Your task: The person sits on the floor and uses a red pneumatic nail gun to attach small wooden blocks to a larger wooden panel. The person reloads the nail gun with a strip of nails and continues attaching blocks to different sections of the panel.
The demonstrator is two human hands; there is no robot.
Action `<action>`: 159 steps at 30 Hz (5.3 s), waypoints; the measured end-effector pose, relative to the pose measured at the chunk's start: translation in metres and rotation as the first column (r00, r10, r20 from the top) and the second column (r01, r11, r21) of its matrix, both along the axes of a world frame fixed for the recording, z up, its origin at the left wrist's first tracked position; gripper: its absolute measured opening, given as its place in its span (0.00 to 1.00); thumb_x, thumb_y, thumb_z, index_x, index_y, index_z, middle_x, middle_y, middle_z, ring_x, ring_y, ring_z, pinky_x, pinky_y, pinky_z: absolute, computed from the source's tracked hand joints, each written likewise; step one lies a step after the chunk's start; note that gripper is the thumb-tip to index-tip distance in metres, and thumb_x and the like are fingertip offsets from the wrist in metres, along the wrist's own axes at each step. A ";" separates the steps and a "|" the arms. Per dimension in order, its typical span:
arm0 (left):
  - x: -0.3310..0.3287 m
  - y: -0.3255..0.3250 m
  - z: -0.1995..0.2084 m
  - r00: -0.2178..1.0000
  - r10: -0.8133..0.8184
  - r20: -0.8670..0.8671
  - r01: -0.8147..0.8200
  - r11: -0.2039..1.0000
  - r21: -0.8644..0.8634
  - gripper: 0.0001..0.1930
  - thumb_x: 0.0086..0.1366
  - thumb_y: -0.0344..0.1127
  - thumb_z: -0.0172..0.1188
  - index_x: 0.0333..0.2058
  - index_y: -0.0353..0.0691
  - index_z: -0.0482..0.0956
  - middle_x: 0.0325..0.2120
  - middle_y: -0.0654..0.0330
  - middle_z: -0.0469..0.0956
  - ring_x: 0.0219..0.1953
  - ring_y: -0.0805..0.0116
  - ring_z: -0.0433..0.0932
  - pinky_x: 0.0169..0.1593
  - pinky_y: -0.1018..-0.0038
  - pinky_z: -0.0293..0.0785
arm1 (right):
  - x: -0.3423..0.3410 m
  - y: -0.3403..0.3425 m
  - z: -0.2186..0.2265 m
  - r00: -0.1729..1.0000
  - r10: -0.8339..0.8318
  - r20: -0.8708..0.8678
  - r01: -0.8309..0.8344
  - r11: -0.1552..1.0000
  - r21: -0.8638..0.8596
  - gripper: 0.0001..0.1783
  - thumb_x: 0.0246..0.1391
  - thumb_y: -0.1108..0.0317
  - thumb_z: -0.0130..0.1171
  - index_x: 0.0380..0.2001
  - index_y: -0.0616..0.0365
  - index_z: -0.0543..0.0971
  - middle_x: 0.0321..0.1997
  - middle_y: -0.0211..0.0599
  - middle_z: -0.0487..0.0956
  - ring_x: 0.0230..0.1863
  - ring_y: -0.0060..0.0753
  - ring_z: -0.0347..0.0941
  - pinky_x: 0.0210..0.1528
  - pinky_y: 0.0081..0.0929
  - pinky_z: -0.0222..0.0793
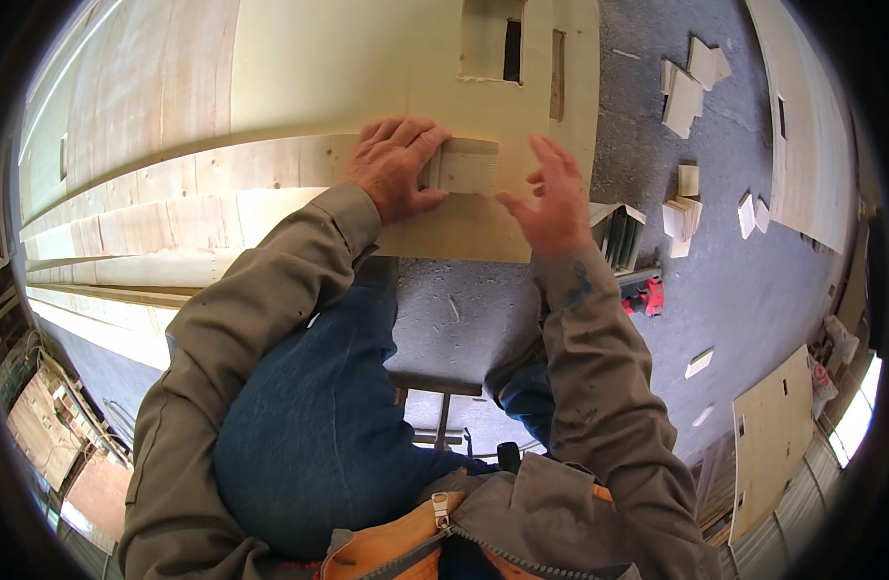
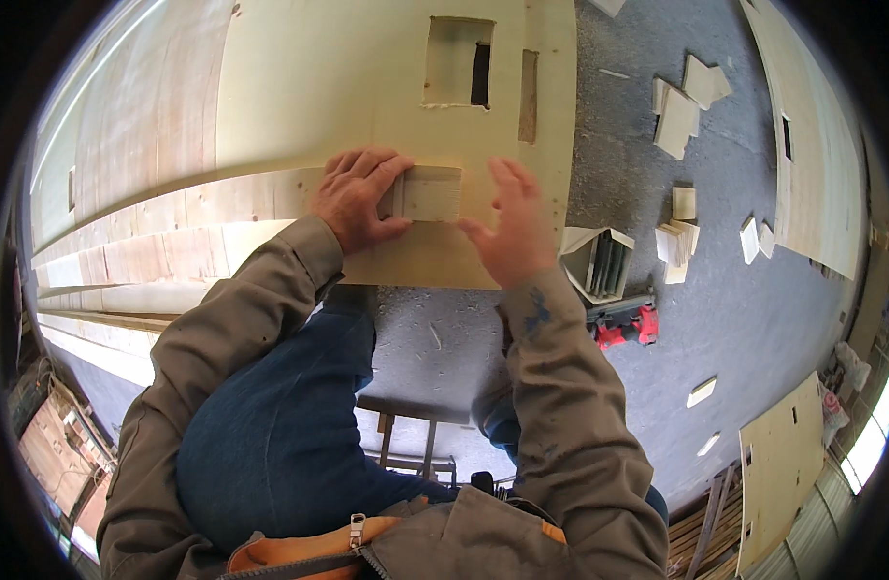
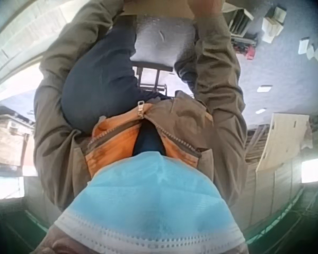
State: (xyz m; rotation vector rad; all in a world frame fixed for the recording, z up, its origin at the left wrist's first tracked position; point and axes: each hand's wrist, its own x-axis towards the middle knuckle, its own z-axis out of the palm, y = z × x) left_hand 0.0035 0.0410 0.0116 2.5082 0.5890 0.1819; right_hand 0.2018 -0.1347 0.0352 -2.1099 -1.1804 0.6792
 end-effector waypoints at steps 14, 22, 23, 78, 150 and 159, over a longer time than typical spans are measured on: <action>0.003 -0.004 0.007 1.000 -0.008 0.021 0.008 1.000 0.004 0.40 0.50 0.47 0.76 0.63 0.45 0.75 0.58 0.58 0.74 0.65 0.53 0.69 0.71 0.55 0.60 | 0.048 -0.158 0.003 0.881 -0.471 -0.033 0.470 0.882 -0.045 0.28 0.57 0.72 0.71 0.60 0.64 0.77 0.51 0.46 0.83 0.39 0.28 0.81 0.42 0.29 0.80; 0.010 -0.010 0.005 0.999 0.000 0.038 0.001 1.000 -0.022 0.37 0.49 0.47 0.77 0.58 0.42 0.77 0.60 0.57 0.74 0.66 0.53 0.68 0.72 0.55 0.60 | 0.007 -0.154 -0.002 0.860 -0.480 -0.172 0.479 0.877 -0.052 0.28 0.58 0.73 0.69 0.61 0.65 0.75 0.51 0.44 0.83 0.41 0.28 0.81 0.43 0.27 0.80; 0.011 -0.012 0.005 0.998 -0.020 0.065 0.022 0.999 -0.026 0.37 0.49 0.47 0.77 0.58 0.42 0.77 0.60 0.56 0.74 0.66 0.53 0.68 0.72 0.55 0.60 | 0.005 -0.156 -0.004 0.858 -0.484 -0.169 0.479 0.875 -0.071 0.28 0.59 0.73 0.69 0.61 0.65 0.75 0.51 0.44 0.83 0.41 0.28 0.81 0.42 0.27 0.80; 0.005 0.003 0.003 0.999 -0.037 -0.027 0.036 0.998 -0.046 0.40 0.47 0.41 0.79 0.60 0.42 0.76 0.59 0.54 0.73 0.64 0.47 0.69 0.68 0.56 0.69 | 0.009 -0.167 -0.034 0.787 -0.534 -0.310 0.539 0.839 -0.075 0.25 0.60 0.72 0.68 0.60 0.65 0.76 0.48 0.43 0.84 0.43 0.28 0.81 0.44 0.27 0.80; 0.003 0.011 -0.012 0.987 -0.078 0.143 0.083 0.996 -0.033 0.35 0.46 0.41 0.76 0.56 0.42 0.78 0.53 0.53 0.75 0.59 0.47 0.72 0.63 0.57 0.73 | 0.144 -0.361 0.035 0.157 -0.402 -0.902 0.913 0.408 -0.023 0.39 0.45 0.75 0.61 0.65 0.62 0.69 0.35 0.40 0.72 0.39 0.37 0.72 0.49 0.39 0.75; -0.005 0.011 -0.006 0.992 -0.076 0.102 0.076 0.997 0.006 0.35 0.50 0.45 0.74 0.58 0.42 0.78 0.56 0.55 0.74 0.62 0.52 0.71 0.67 0.57 0.66 | -0.004 -0.198 0.117 -0.024 -0.185 -0.983 0.696 0.703 -0.149 0.42 0.63 0.57 0.65 0.74 0.56 0.60 0.38 0.36 0.71 0.35 0.35 0.74 0.36 0.37 0.78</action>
